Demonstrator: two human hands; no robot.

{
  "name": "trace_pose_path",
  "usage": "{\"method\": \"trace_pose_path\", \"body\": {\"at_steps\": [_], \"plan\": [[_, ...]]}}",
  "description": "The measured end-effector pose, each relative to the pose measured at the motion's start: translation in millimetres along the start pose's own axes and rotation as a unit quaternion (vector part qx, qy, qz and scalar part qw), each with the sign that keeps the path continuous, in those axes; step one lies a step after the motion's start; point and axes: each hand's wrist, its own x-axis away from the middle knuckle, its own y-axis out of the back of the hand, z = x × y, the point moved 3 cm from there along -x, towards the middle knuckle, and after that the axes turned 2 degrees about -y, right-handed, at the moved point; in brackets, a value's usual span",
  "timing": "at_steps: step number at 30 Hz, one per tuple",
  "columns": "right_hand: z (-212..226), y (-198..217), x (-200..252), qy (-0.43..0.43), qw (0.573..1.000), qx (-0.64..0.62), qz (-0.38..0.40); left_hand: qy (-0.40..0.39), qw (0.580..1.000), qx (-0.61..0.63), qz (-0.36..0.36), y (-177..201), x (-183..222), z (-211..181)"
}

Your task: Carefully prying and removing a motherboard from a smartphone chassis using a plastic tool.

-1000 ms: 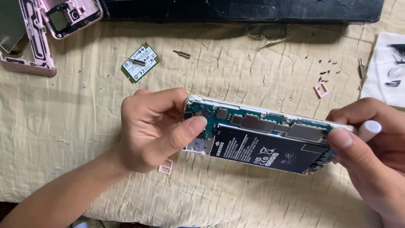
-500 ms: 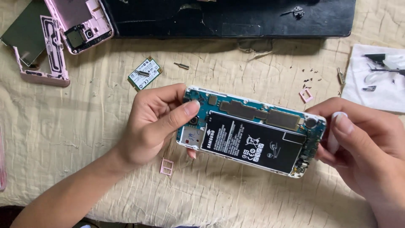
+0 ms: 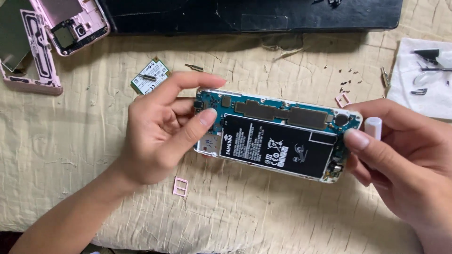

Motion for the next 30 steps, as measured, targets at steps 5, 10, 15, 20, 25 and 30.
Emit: {"method": "trace_pose_path", "body": {"at_steps": [5, 10, 15, 20, 25, 30], "plan": [[-10, 13, -12, 0.004, 1.0, 0.016, -0.027, -0.167, 0.969, -0.172, 0.054, 5, 1, -2], [-10, 11, -9, -0.023, 0.999, 0.022, 0.007, -0.088, 0.996, 0.004, 0.034, 20, 1, -15], [-8, -7, -6, -0.07, 0.996, 0.053, 0.009, -0.041, 0.985, 0.165, 0.038, 36, -1, -14], [-6, -12, -9, -0.103, 0.992, 0.066, 0.019, -0.09, 0.985, 0.133, -0.055, 52, -2, -18], [19, -23, 3, 0.096, 0.944, 0.31, -0.049, -0.225, 0.9, -0.372, -0.042, 78, -5, -22], [5, -6, -1, 0.073, 0.951, 0.296, -0.058, -0.138, 0.863, -0.486, 0.009, 89, -9, -10]]}}
